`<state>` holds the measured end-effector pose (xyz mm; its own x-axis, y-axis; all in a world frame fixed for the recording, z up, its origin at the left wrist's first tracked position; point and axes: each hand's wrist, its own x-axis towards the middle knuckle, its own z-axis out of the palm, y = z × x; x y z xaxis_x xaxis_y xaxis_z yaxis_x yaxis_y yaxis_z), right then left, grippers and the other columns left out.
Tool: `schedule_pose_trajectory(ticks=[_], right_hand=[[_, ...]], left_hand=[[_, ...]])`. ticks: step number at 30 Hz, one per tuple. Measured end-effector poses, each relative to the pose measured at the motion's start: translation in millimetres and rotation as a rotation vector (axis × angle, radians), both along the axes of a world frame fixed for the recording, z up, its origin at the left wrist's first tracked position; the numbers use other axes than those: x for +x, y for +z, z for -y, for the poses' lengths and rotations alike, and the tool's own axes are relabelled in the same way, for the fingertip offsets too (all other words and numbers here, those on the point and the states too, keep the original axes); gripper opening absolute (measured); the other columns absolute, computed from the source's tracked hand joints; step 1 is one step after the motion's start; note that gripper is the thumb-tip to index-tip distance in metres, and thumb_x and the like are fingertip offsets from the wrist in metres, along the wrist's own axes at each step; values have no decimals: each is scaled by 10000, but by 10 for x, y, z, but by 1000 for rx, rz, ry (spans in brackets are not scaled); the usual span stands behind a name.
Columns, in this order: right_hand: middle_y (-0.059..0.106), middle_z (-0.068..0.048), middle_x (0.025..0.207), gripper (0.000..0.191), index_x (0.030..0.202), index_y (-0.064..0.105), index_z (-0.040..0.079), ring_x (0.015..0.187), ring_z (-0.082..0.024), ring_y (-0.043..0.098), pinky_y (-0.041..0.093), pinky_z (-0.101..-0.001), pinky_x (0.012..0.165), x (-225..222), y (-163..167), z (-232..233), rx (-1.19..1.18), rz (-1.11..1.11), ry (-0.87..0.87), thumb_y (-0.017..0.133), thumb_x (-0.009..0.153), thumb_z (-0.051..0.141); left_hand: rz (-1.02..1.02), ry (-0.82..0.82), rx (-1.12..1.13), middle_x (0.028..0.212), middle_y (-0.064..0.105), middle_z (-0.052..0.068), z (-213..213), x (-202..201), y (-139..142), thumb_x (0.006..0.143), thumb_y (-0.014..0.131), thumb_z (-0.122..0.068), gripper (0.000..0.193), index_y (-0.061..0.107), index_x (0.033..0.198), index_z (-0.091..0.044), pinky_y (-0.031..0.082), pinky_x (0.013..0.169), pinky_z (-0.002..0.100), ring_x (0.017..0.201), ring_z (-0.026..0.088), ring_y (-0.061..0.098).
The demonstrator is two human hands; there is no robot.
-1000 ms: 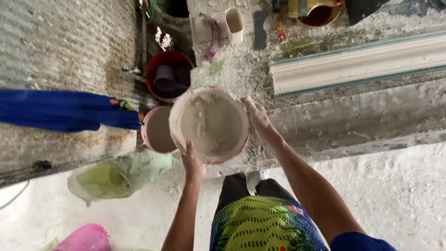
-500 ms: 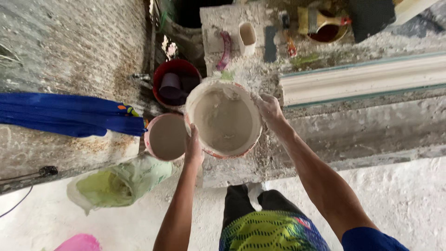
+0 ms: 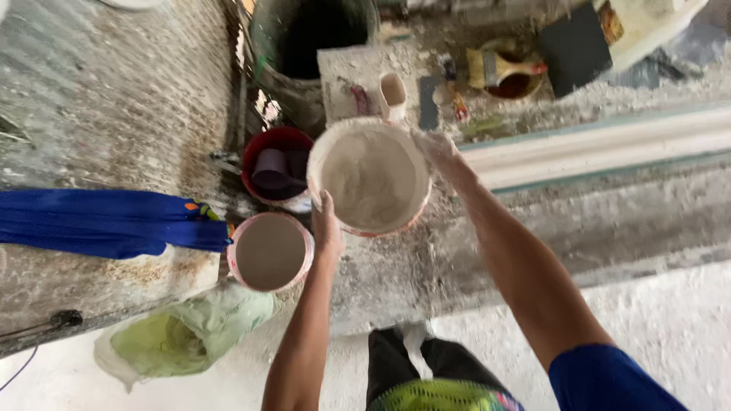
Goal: The person smooths the surface of decorative plaster molding strips laid on a workbench, running a hand tool along the profiles. They then scoop plaster powder from a sack into a bowl, pour in water from a jug, mix the plaster by hand, and return to work the mixture into the moldings.
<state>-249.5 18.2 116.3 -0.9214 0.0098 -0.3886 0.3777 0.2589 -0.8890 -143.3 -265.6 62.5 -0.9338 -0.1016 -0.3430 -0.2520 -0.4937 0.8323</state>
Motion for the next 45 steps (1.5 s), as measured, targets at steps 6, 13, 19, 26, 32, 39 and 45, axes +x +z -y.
schedule_pose_trajectory(ticks=[6, 13, 19, 26, 32, 39, 45], right_hand=[[655, -164, 1002, 525, 1278, 559, -35, 846, -208, 616, 529, -355, 718, 473, 123, 128, 500, -529, -187, 601, 1043, 432], [602, -163, 1141, 508, 1337, 538, 6, 1001, -235, 566, 499, -381, 835, 2659, -221, 2486, 319, -380, 916, 567, 1041, 418], [557, -162, 1260, 504, 1388, 520, 41, 1134, -258, 524, 473, -403, 936, 3333, -414, 3048, 337, -195, 1188, 538, 1040, 406], [504, -162, 1399, 512, 1447, 499, 82, 1289, -285, 475, 443, -429, 1054, 3653, -196, 3345, 171, -205, 1117, 504, 1039, 393], [459, -161, 1518, 529, 1497, 481, 117, 1422, -308, 433, 417, -452, 1154, 3082, -16, 2196, 72, -131, 946, 474, 1038, 381], [475, -162, 1529, 543, 1504, 424, 96, 1431, -354, 430, 368, -488, 1171, 3069, 75, -662, 369, -513, 378, 609, 1018, 253], [574, -227, 1299, 562, 1393, 500, 4, 1198, -427, 558, 506, -521, 1012, 3565, -586, -3009, 560, -576, -25, 730, 917, 194]], left_hand=[[347, 25, 129, 1491, 476, 190, 115, 1002, -306, 963, 397, -663, 799, 372, 1578, -154, 487, 1007, 530, 1185, 277, 574], [340, 396, 574, 1247, 692, 150, 1178, 2185, -667, 1095, 299, -570, 662, 532, 1392, -25, 429, 1030, 473, 1071, 283, 642], [212, 655, 65, 1244, 689, 152, 2722, 2195, -133, 1059, 400, -503, 605, 545, 1369, -5, 448, 1027, 455, 1084, 273, 643], [644, 512, -17, 1239, 685, 154, 1743, 3032, -641, 1017, 517, -424, 553, 559, 1343, 19, 470, 1024, 435, 1098, 261, 645], [465, 296, -335, 1236, 682, 157, 1642, 2616, -468, 980, 617, -357, 525, 572, 1321, 40, 489, 1021, 417, 1111, 251, 646], [40, -100, -622, 1232, 678, 159, 131, 2151, 36, 938, 734, -279, 516, 587, 1294, 64, 511, 1018, 397, 1126, 239, 647], [146, -622, -1041, 1257, 713, 119, -2582, 1851, 34, 934, 683, -363, 519, 643, 1331, -32, 549, 1002, 389, 1154, 248, 698]])
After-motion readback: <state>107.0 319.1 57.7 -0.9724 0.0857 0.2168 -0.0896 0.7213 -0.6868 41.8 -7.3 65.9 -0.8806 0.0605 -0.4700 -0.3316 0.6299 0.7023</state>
